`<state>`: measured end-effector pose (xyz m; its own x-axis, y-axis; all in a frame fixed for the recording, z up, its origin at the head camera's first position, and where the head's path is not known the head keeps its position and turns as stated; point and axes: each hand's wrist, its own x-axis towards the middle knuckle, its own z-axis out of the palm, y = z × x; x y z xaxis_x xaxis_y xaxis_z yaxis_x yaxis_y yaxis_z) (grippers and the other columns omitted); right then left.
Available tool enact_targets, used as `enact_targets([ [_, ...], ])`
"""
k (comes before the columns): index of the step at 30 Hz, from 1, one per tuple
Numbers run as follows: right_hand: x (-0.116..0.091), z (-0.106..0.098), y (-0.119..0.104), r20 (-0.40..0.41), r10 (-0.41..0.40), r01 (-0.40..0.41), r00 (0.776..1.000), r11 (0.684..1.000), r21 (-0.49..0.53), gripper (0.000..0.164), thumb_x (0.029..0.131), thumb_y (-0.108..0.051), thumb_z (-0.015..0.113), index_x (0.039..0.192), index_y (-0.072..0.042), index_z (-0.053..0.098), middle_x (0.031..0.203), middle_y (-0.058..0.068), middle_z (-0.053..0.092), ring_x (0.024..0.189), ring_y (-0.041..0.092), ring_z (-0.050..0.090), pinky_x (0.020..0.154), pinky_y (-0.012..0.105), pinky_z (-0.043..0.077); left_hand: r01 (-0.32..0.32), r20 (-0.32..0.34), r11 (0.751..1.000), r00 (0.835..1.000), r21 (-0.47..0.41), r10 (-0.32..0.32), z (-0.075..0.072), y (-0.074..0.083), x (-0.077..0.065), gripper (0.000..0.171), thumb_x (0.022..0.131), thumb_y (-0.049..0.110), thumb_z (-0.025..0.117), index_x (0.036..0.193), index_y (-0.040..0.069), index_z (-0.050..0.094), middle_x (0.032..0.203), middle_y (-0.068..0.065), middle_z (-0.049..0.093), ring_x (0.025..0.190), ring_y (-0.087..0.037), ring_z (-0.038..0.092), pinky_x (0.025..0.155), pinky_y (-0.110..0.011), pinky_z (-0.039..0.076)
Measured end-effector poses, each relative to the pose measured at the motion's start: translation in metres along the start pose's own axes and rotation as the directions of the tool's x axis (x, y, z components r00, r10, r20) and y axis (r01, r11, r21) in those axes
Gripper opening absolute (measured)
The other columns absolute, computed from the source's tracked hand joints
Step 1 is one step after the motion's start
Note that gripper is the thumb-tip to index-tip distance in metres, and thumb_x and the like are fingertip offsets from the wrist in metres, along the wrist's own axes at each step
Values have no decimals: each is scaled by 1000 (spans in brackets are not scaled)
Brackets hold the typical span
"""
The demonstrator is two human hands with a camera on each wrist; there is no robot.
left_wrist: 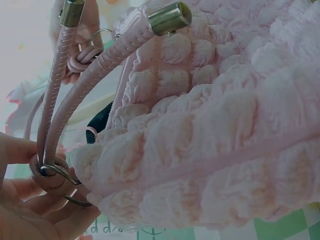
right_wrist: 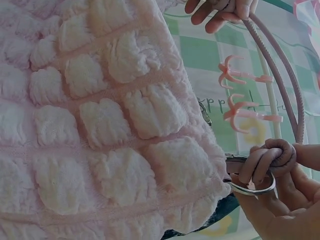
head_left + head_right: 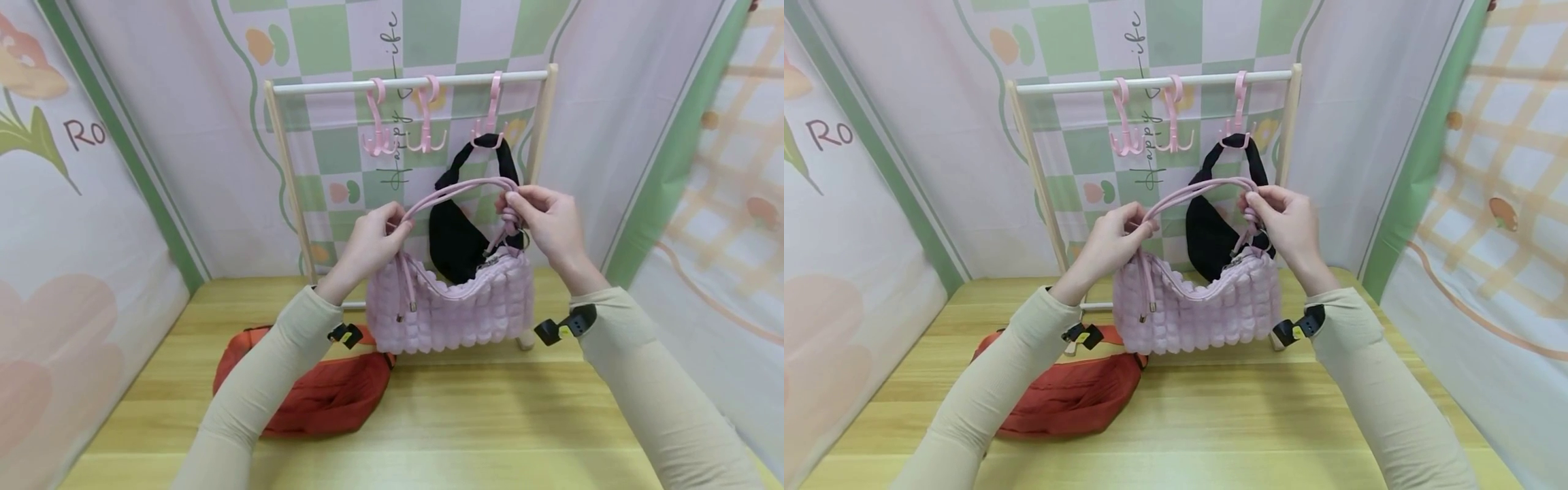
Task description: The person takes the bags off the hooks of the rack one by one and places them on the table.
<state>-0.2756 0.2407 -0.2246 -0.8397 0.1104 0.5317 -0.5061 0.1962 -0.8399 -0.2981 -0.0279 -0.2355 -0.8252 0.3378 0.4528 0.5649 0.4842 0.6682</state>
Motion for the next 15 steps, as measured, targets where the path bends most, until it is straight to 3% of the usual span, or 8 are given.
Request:
enact_targets([
  [4,-1,1,3,61,23,-29,998,995,90,17,92,-15,61,100,-1,64,82,-4,71,75,5,69,59,14,52,2,6,1000,1000,-6,-2,0,0,-2,13,96,22,54,91,12,61,87,-3,67,81,-15,63,67,-26,50],
  [15,-3,0,10,129,46,-52,991,998,45,17,96,-20,55,102,-4,57,84,-6,70,76,3,66,59,13,49,-10,-13,999,1000,-41,10,1,-3,-3,13,96,21,55,90,11,61,85,-5,66,76,-14,62,64,-24,48],
])
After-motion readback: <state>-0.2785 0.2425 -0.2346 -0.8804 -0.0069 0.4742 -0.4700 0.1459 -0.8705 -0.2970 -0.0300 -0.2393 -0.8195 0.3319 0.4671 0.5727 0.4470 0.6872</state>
